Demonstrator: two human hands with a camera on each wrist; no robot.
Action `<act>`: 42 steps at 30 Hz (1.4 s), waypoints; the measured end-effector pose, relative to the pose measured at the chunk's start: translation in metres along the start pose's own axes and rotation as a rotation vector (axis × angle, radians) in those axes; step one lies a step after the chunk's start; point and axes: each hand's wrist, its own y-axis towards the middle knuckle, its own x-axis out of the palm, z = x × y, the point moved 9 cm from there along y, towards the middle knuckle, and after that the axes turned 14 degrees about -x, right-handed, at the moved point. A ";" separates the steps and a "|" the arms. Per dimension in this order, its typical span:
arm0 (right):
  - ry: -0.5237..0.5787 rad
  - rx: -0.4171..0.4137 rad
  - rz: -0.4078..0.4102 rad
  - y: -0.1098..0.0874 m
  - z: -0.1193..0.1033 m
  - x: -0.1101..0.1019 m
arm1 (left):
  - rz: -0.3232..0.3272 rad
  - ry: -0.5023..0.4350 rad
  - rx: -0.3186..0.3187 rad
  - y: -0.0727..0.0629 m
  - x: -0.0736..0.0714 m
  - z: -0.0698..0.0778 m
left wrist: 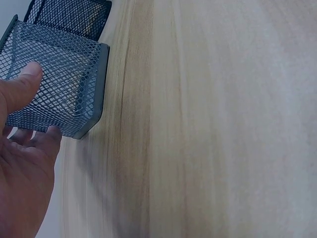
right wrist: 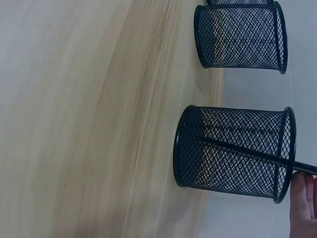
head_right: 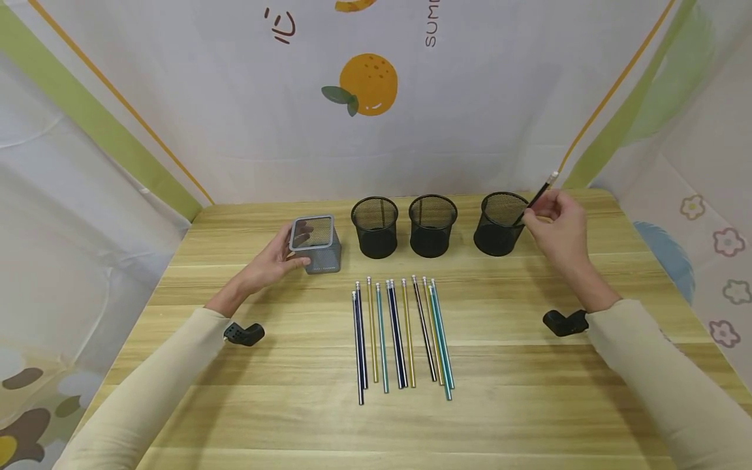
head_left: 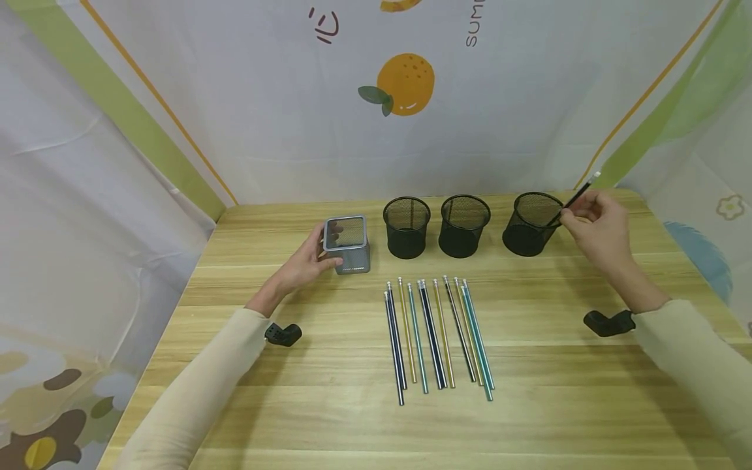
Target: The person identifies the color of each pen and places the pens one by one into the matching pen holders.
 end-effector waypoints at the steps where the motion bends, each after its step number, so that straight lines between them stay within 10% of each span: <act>1: -0.002 0.002 -0.003 0.000 0.000 0.000 | 0.000 0.000 -0.002 0.000 0.000 0.000; 12: 0.035 0.025 -0.010 -0.003 -0.019 -0.010 | 0.005 0.007 -0.008 0.000 0.000 0.000; 31: -0.040 0.113 -0.083 -0.021 0.012 -0.036 | 0.004 0.001 -0.010 -0.002 0.000 0.000; 42: -0.128 0.276 -0.468 -0.041 0.030 -0.014 | -0.004 0.006 0.002 -0.001 0.001 0.002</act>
